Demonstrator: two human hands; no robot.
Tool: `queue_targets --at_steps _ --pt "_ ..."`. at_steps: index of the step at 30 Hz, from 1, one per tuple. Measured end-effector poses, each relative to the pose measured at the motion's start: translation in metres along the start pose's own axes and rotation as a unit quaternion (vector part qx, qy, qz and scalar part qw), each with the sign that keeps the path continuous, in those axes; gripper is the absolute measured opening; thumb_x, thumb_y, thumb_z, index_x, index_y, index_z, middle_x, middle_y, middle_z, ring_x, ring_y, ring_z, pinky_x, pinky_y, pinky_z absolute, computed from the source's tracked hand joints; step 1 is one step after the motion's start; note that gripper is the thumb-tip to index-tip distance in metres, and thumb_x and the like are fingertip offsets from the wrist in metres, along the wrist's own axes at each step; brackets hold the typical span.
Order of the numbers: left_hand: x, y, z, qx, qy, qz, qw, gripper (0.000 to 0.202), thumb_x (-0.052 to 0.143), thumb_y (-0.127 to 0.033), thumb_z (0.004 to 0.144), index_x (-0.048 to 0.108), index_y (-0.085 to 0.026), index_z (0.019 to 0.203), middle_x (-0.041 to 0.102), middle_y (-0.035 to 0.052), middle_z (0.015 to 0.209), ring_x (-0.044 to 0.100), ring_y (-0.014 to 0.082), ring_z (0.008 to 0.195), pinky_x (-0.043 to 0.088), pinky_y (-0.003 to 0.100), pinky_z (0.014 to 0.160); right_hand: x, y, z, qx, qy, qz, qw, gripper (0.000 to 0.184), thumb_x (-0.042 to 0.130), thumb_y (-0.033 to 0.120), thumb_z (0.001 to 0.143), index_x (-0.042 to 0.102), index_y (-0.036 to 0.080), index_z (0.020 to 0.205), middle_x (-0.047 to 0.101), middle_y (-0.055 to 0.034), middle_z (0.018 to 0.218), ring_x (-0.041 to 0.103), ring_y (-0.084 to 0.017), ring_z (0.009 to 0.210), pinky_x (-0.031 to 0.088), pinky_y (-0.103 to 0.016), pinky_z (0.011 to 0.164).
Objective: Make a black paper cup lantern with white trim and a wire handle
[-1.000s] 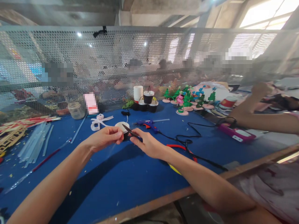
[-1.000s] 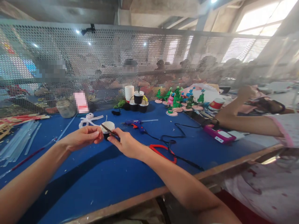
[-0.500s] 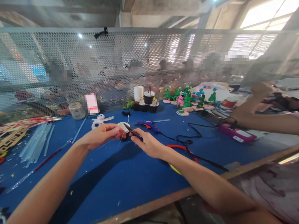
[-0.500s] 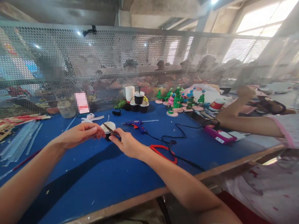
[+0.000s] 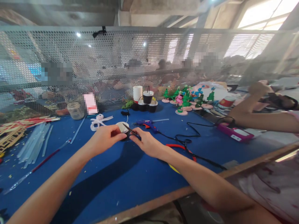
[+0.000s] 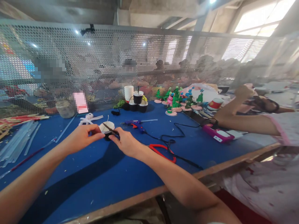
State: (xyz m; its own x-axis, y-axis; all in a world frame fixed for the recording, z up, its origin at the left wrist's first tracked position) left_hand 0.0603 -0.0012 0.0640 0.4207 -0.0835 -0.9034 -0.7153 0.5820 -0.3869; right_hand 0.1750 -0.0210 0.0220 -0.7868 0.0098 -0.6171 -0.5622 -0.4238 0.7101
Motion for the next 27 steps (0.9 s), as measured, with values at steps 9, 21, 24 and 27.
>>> queue_targets --at_steps 9,21,24,27 --pt "0.022 0.013 0.002 -0.004 0.178 -0.343 0.922 0.033 0.049 -0.045 0.072 0.054 -0.015 0.063 0.054 -0.0003 0.061 0.046 0.0095 0.054 0.037 0.023 0.056 -0.001 0.01 -0.004 -0.054 0.031 0.072 0.995 0.017 0.039 0.029 0.085 0.048 0.015 0.091 0.061 -0.0056 0.084 0.058 -0.015 0.073 0.043 -0.025 0.063" --pt "0.002 0.003 -0.004 0.02 0.134 -0.09 0.987 0.032 0.04 -0.038 0.081 0.063 -0.017 0.079 0.065 0.0041 0.077 0.056 0.0171 0.072 0.039 0.028 0.066 -0.001 0.004 0.001 -0.018 0.001 0.001 1.0 0.016 0.044 0.026 0.084 0.048 0.014 0.093 0.063 -0.0112 0.092 0.059 -0.021 0.085 0.042 -0.031 0.072" --pt "0.004 0.014 -0.002 0.009 0.191 -0.298 0.935 0.032 0.044 -0.042 0.08 0.062 -0.016 0.084 0.064 0.0039 0.083 0.055 0.0138 0.076 0.039 0.025 0.07 -0.003 0.009 -0.001 -0.044 0.009 0.06 0.997 0.014 0.041 0.026 0.084 0.048 0.015 0.091 0.063 -0.0083 0.089 0.059 -0.017 0.081 0.043 -0.028 0.068" --pt "0.022 0.013 -0.004 -0.01 0.252 -0.423 0.87 0.035 0.051 -0.048 0.074 0.059 -0.014 0.077 0.061 0.0028 0.068 0.052 0.0114 0.064 0.038 0.023 0.063 -0.004 0.01 -0.002 -0.056 0.017 0.082 0.995 0.015 0.04 0.026 0.084 0.047 0.014 0.09 0.062 -0.0082 0.088 0.059 -0.016 0.08 0.043 -0.026 0.065"
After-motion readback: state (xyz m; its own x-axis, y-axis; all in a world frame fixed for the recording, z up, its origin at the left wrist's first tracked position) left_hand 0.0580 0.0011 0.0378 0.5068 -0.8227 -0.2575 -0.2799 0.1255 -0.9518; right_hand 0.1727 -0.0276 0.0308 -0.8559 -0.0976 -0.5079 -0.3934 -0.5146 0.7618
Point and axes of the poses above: each hand's wrist, its own z-axis towards the middle knuckle, its own x-axis out of the palm, y = z × x, the point moved 7 cm from there along z, towards the middle knuckle
